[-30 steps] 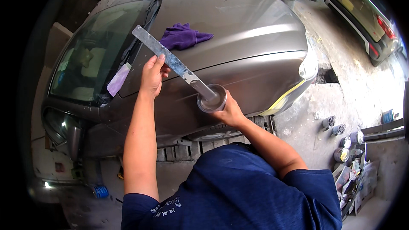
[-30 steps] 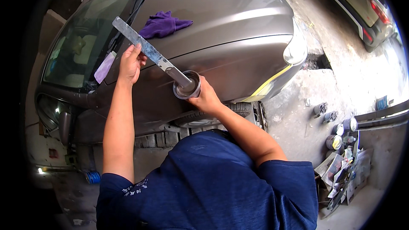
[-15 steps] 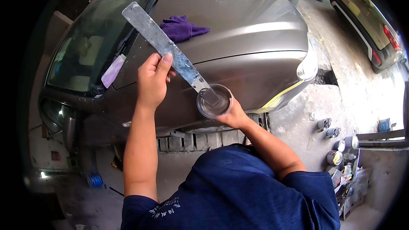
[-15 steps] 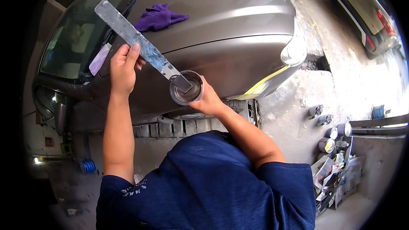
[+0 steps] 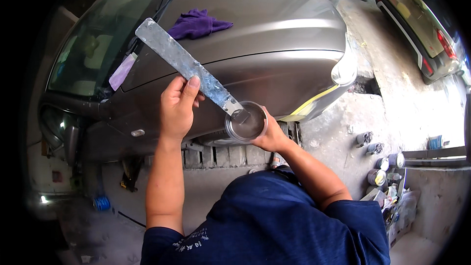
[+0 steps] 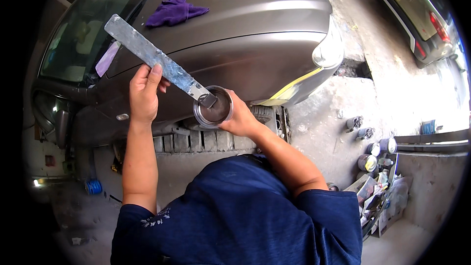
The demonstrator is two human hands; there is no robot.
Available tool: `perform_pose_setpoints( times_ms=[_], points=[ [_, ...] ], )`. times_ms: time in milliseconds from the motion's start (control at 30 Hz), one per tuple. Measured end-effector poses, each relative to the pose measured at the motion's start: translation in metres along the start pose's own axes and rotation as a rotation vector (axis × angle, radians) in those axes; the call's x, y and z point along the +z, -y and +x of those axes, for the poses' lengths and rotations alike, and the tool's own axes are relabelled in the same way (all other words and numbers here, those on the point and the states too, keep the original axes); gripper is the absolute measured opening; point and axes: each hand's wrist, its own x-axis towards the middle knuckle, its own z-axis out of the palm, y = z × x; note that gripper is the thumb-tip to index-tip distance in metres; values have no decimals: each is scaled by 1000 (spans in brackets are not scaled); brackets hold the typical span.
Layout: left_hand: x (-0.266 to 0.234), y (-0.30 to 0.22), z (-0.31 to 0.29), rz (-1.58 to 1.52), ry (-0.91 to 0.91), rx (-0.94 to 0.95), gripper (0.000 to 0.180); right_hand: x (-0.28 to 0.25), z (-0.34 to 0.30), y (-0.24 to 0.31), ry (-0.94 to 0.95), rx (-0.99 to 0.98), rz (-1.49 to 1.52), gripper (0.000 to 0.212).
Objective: The person applies grey body filler to the front bumper and hood of a silver car using a metal spreader. They repeatedly scoop filler from a container and spread it onto the vehicle's surface, occasionally wiping the area with a purple cloth. The person also pours a liquid from a white bottle into the filler container during the process.
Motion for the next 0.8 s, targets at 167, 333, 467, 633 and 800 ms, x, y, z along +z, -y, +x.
perform_pose_setpoints(
  times_ms=[167,333,467,633,800],
  points=[
    [-13,3,-8,-113,-1,-13,24,20,-10,5,-45,-4,40,78],
    [-28,4,-16,-205,18,-28,22,36,-17,21,-69,-27,19,79],
    [-41,6,-28,-239,62,8,24,43,-21,28,-67,-63,44,79],
    [-41,15,-53,-192,156,36,53,41,-23,26,-9,18,66,81],
    [-10,64,-112,-356,122,-141,88,38,-18,15,2,26,181,81]
  ],
)
